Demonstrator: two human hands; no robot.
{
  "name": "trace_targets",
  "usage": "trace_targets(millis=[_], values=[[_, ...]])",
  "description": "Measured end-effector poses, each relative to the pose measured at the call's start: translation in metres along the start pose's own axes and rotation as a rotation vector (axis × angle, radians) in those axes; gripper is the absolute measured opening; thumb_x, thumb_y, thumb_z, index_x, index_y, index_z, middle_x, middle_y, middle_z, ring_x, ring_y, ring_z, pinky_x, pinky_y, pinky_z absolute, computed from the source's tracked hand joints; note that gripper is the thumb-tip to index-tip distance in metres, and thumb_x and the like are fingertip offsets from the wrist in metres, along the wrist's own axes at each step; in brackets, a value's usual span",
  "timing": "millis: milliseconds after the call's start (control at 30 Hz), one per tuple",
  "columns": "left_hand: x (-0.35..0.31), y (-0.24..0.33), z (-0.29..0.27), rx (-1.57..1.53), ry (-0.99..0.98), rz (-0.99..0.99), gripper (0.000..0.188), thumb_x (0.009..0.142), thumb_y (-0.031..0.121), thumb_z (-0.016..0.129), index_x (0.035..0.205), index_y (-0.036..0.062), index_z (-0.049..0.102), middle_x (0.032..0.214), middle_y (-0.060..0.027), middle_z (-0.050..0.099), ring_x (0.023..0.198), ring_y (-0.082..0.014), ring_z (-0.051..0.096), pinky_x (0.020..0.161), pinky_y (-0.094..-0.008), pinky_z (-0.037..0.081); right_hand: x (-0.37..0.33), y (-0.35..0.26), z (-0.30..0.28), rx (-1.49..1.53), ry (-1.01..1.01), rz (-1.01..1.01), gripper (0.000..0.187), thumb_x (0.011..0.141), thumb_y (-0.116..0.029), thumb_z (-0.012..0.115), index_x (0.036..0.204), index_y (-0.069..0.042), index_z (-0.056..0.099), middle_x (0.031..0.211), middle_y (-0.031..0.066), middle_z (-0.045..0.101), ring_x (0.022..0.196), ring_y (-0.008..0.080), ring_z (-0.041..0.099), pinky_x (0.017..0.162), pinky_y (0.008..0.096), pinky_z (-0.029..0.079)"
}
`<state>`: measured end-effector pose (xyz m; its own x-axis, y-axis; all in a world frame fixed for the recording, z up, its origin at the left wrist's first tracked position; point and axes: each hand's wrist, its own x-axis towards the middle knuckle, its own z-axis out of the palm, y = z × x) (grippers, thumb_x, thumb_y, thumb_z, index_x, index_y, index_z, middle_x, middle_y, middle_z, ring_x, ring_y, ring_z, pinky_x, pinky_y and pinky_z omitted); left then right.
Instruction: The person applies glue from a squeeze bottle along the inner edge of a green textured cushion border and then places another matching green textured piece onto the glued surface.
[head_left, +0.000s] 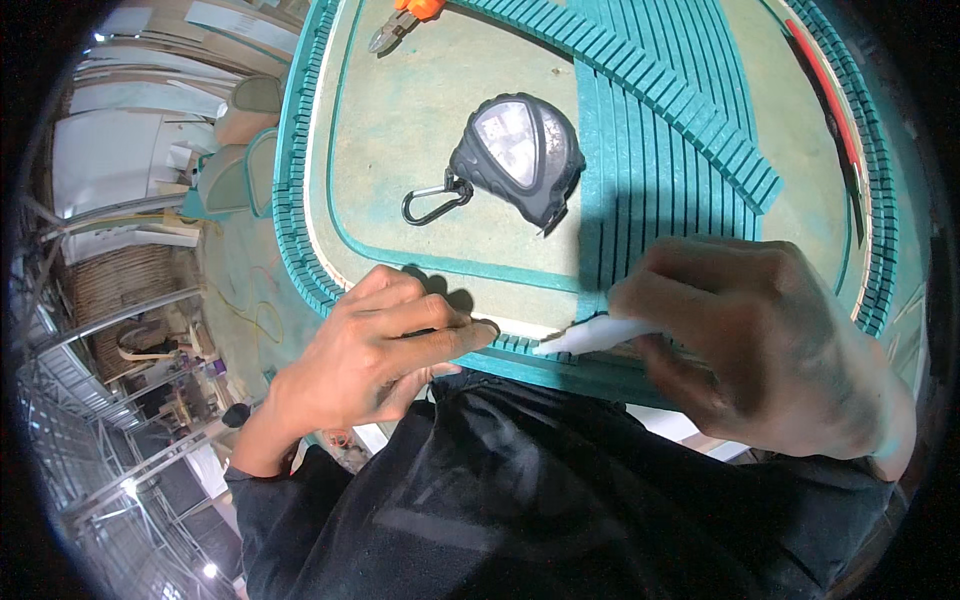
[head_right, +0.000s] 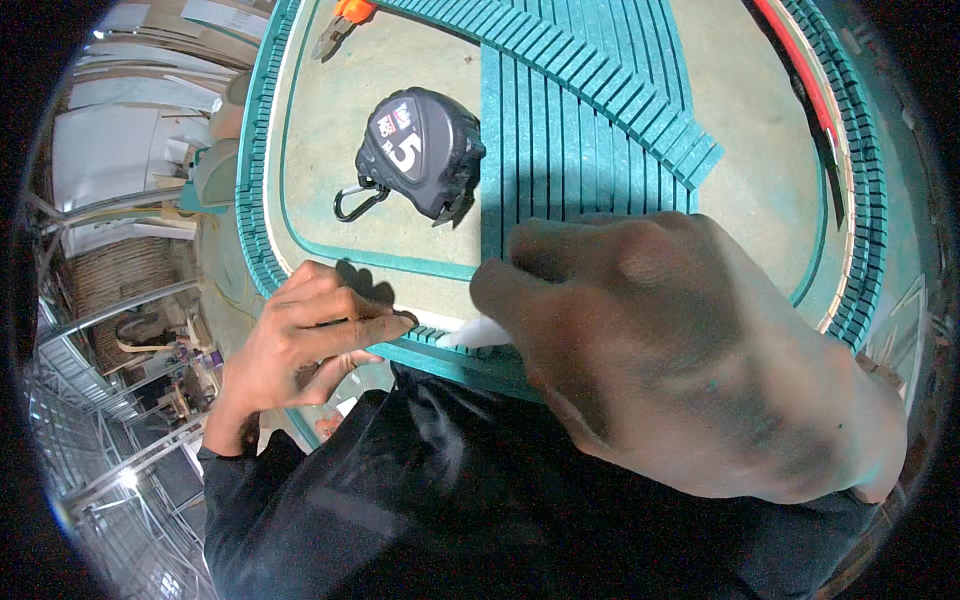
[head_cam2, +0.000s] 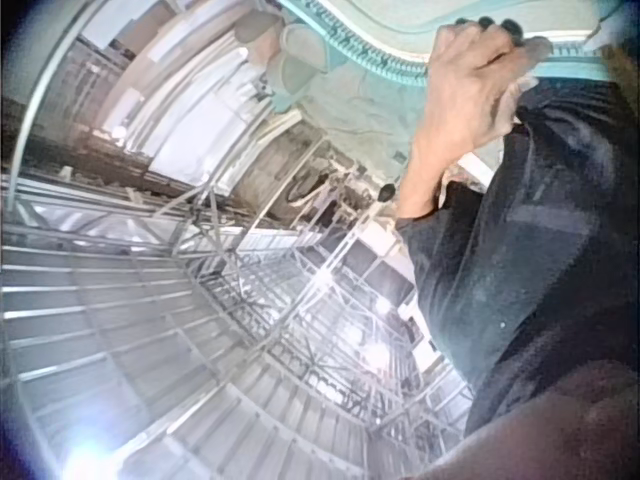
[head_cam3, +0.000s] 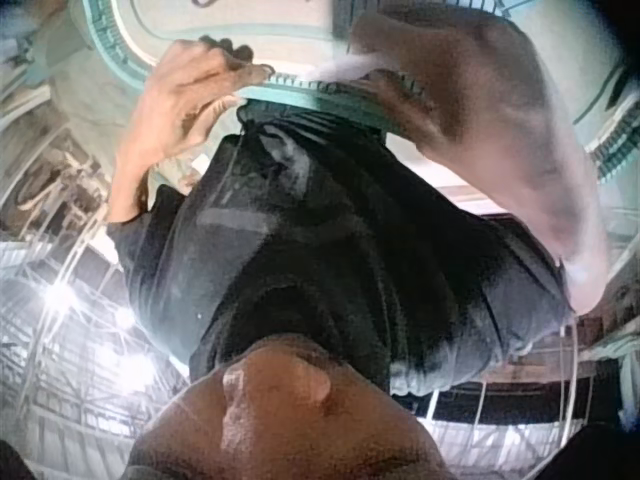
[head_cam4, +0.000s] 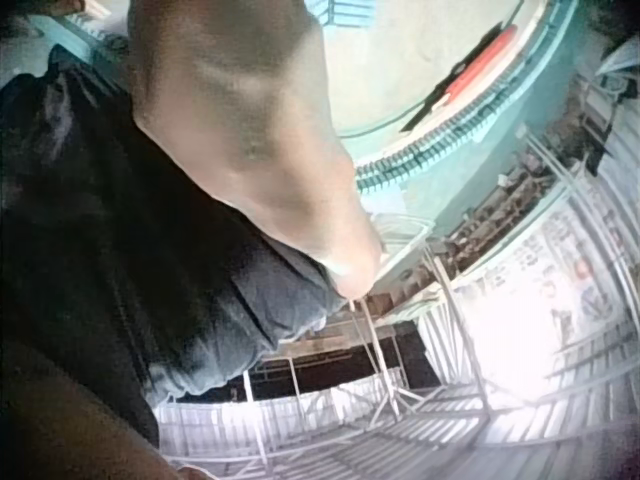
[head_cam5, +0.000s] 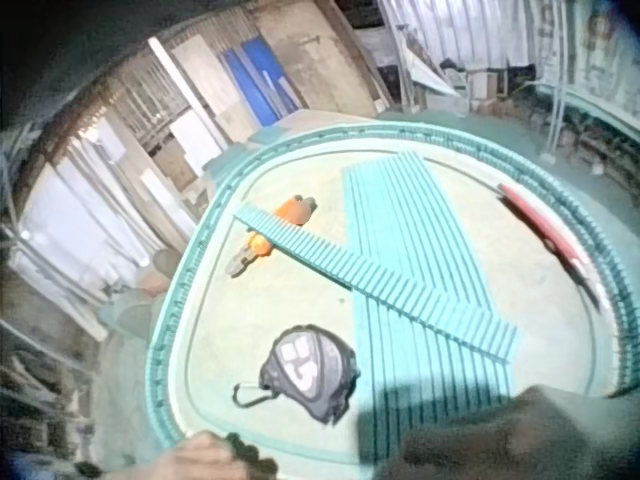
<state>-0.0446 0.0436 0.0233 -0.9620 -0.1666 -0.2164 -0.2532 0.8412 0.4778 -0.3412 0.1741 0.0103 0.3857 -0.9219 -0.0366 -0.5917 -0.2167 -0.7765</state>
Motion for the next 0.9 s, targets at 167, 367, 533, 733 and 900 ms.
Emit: trace_targets(millis=[167, 367, 533, 733, 900], values=[[-0.002, -0.007, 0.0, -0.097, -0.017, -0.001, 0.049, 0.077, 0.006, 0.077, 0.126, 0.0075, 0.075, 0.098, -0.0045, 0.061, 0.088, -0.0252, 0.056, 0.085, -0.0389, 0.044, 0.006, 0.005, 0.01, -0.027, 0.063, -0.106, 0.015, 0.087, -0.006, 0.077, 0.098, -0.004, 0.066, 0.088, 0.0084, 0.07, 0.072, 0.0178, 0.073, 0.06, 0.0342, 0.061], [0.0, -0.005, -0.001, -0.101, -0.036, -0.071, 0.04, 0.084, 0.023, 0.076, 0.12, 0.0083, 0.081, 0.097, -0.0072, 0.07, 0.09, -0.0273, 0.063, 0.086, -0.0416, 0.045, 0.012, -0.001, 0.011, -0.256, -0.039, -0.114, 0.012, 0.09, -0.008, 0.077, 0.095, -0.006, 0.066, 0.089, 0.0073, 0.07, 0.07, 0.0155, 0.072, 0.059, 0.0311, 0.06], [-0.002, -0.007, -0.003, -0.078, -0.062, -0.059, 0.039, 0.083, 0.023, 0.079, 0.119, 0.0079, 0.081, 0.101, -0.0063, 0.072, 0.091, -0.0258, 0.063, 0.088, -0.0407, 0.045, 0.016, -0.006, 0.006, -0.346, -0.145, -0.098, 0.013, 0.091, -0.011, 0.078, 0.093, -0.006, 0.067, 0.09, 0.0071, 0.071, 0.066, 0.014, 0.07, 0.057, 0.0302, 0.059], [0.005, -0.014, -0.005, -0.199, -0.073, -0.033, 0.037, 0.085, 0.026, 0.081, 0.115, 0.0045, 0.081, 0.106, -0.0079, 0.073, 0.099, -0.0265, 0.065, 0.091, -0.0415, 0.045, 0.018, 0.004, 0.004, -0.26, 0.029, -0.155, 0.015, 0.089, -0.013, 0.08, 0.094, -0.005, 0.068, 0.088, 0.0082, 0.071, 0.065, 0.0142, 0.07, 0.055, 0.0299, 0.058], [0.019, -0.01, -0.007, -0.243, -0.054, 0.003, 0.041, 0.081, 0.026, 0.085, 0.115, 0.004, 0.08, 0.102, -0.0099, 0.074, 0.093, -0.0292, 0.067, 0.086, -0.0419, 0.05, 0.011, 0.004, 0.003, -0.241, 0.093, -0.152, 0.015, 0.086, -0.008, 0.08, 0.094, -0.004, 0.069, 0.084, 0.0088, 0.07, 0.065, 0.0156, 0.071, 0.055, 0.0303, 0.058]])
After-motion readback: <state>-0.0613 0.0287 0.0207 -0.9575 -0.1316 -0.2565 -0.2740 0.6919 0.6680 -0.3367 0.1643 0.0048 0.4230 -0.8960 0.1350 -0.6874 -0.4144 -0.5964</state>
